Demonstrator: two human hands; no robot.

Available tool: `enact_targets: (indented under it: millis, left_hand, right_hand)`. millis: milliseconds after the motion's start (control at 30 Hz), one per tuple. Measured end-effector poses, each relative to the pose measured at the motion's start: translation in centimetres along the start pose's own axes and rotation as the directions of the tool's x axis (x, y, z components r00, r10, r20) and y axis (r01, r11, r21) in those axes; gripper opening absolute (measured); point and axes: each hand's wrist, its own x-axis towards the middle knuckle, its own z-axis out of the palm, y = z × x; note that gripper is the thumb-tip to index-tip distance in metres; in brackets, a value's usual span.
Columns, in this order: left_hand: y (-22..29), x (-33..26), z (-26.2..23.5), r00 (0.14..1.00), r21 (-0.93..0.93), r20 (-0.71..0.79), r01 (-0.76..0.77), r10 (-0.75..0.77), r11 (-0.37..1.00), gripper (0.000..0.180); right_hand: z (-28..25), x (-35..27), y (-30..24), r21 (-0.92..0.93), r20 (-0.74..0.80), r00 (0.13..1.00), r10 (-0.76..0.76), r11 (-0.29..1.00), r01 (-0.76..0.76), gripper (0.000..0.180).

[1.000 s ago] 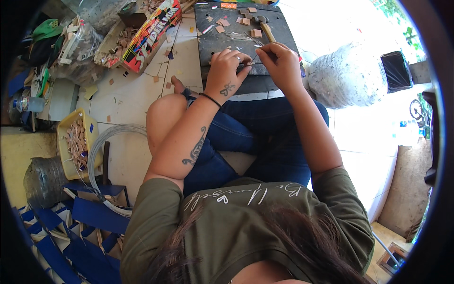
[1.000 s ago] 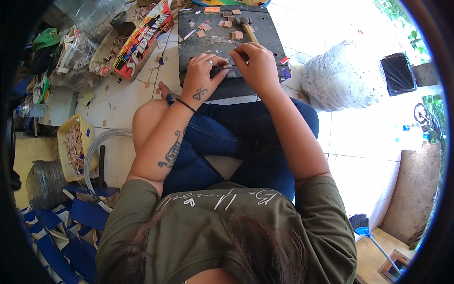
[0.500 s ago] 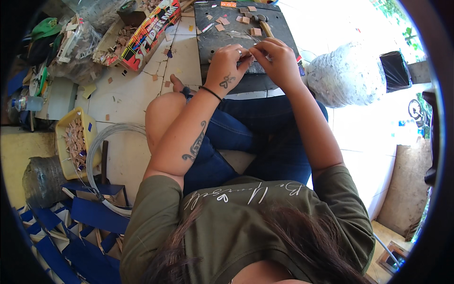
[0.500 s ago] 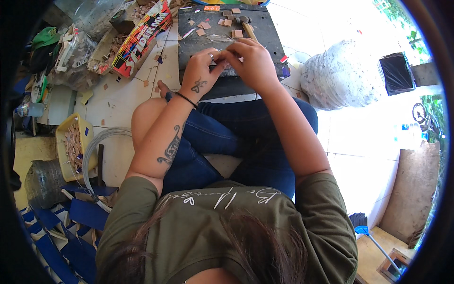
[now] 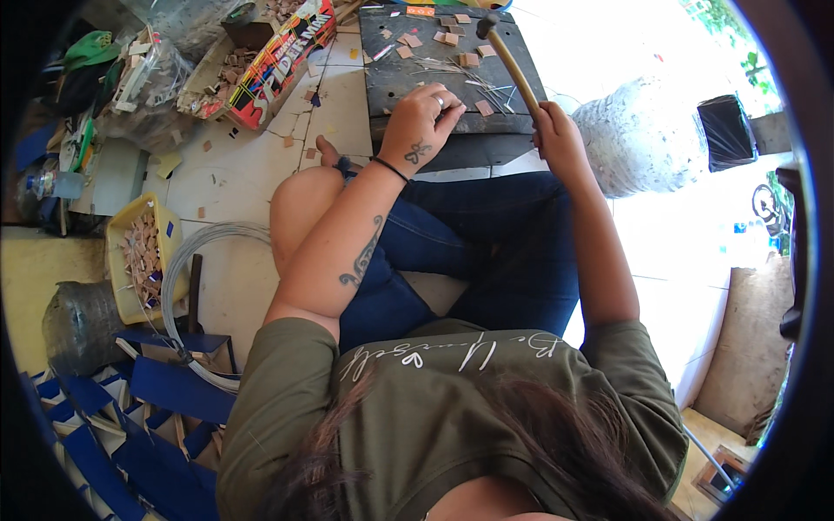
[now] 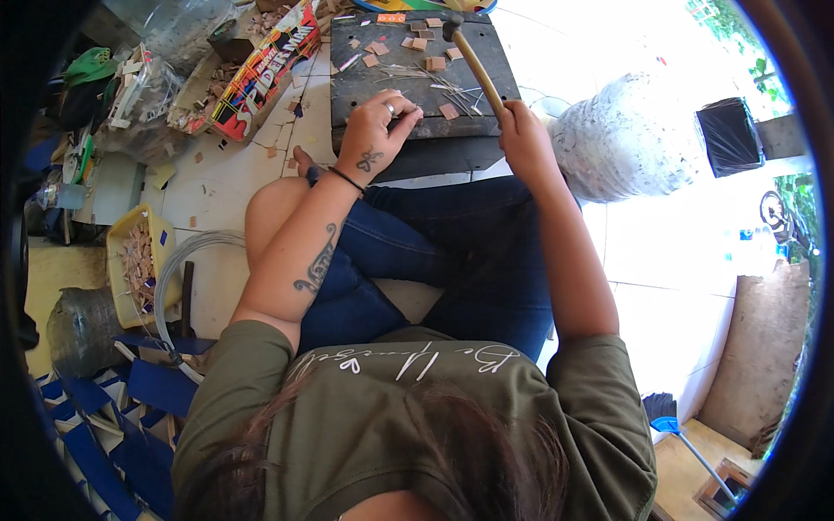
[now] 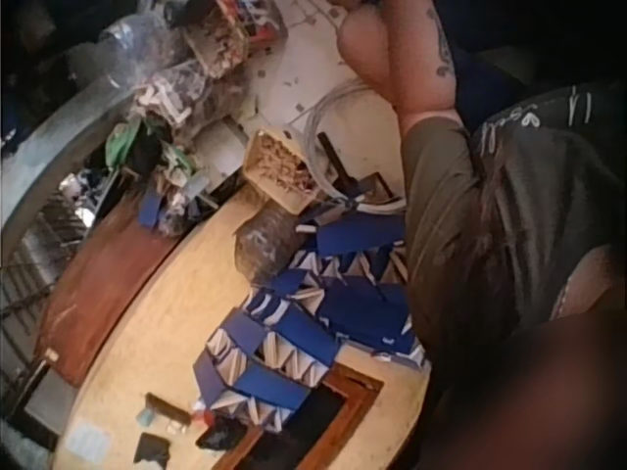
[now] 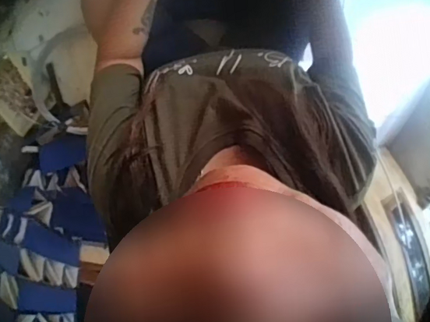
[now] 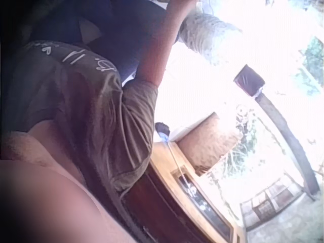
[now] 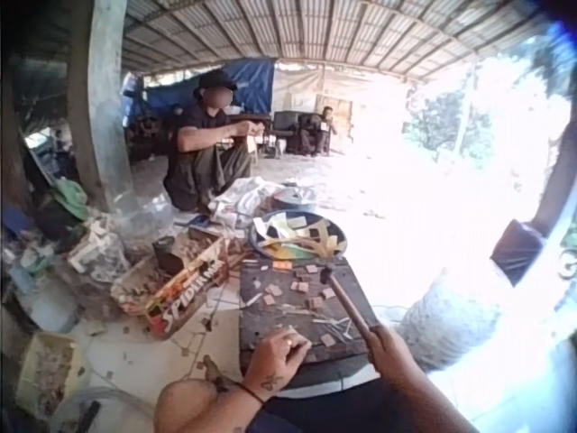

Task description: The person sits on the floor and repeatedly picks up small wooden blocks and metal pins, then uses a hammer to drive the pins into the blocks. The person works one item at a time, placing each finished piece aside on the work surface.

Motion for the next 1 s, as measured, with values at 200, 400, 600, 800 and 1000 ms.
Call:
enact_targets:
  millis: [200,400,600,800,1000]
  left_hand:
    - [-0.2,-0.2,0.2,1.0,0.025,0.003,-0.012,0.012,1.0,0.007]
    - [-0.6,-0.3,0.4,0.998,0.036,-0.007,-0.064,0.065,0.997,0.007]
    - [-0.7,-0.3,0.4,0.993,0.078,-0.02,-0.114,0.116,0.99,0.008]
    - [-0.6,-0.1,0.3,0.996,0.061,-0.006,-0.087,0.087,0.994,0.007]
    - [-0.7,-0.2,0.3,0.999,0.043,0.021,-0.025,0.024,0.999,0.007]
  right_hand:
    - [-2.6,-10.2,-2.7,0.027,0.095,0.991,-0.094,0.995,0.092,0.039]
    - [-2.4,-14.3,-4.0,-0.275,-0.064,0.877,-0.475,0.854,0.442,0.045]
    - [-2.2,-14.6,-4.1,-0.282,-0.046,0.904,-0.425,0.874,0.396,0.046]
    - [-1.7,-14.3,-3.7,-0.253,-0.063,0.886,-0.459,0.866,0.43,0.045]
    - [-1.8,-14.1,-3.5,-0.243,-0.047,0.908,-0.416,0.887,0.393,0.044]
